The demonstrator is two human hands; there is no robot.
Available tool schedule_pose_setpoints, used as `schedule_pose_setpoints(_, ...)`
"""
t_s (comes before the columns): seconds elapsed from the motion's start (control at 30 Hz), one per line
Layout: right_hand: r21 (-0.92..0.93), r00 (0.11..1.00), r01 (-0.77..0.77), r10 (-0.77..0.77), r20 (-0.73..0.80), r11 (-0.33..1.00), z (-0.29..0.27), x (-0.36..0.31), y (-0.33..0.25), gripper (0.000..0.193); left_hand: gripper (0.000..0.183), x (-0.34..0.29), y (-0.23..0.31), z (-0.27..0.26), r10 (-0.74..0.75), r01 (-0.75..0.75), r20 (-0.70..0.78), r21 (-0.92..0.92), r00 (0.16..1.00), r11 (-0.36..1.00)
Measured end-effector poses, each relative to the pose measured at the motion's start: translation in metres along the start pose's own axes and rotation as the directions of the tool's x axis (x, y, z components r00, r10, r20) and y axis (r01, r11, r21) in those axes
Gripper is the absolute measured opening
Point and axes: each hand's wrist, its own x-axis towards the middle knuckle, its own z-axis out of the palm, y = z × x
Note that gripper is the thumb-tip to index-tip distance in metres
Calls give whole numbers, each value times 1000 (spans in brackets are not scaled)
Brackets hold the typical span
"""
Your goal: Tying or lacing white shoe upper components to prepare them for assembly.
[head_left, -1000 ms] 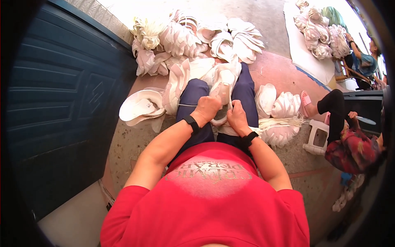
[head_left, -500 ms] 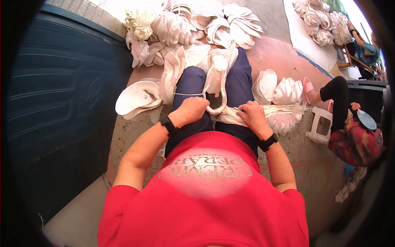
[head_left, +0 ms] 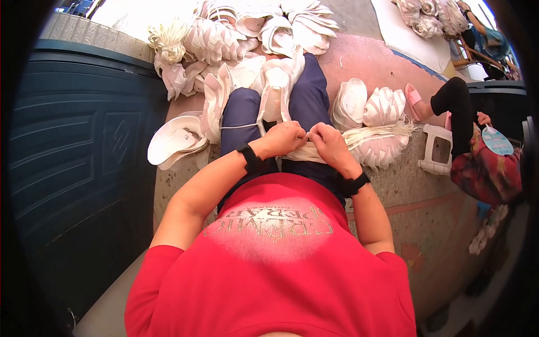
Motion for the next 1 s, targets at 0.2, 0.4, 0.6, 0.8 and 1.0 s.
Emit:
schedule_pose_setpoints(0.2,342,955,-102,188,-228,934,-56,15,-19,12,23,-11,42,-34,-120,127,45,-491,992,862)
schedule_pose_setpoints(0.4,80,978,-9,25,-205,997,-96,33,-36,11,25,-47,51,-113,-173,100,3,-823,985,559)
schedule_pose_setpoints(0.6,273,977,-6,-52,205,962,-16,16,-48,11,41,-56,27,-73,-345,441,284,-686,895,578)
schedule_pose_setpoints(0.8,321,910,-256,115,398,912,19,2,-48,15,23,-52,11,-35,-368,298,166,-892,915,339)
schedule_pose_setpoints(1.0,708,811,-584,301,501,397,21,11,-30,38,20,-58,23,-21,-151,60,-277,-312,949,948)
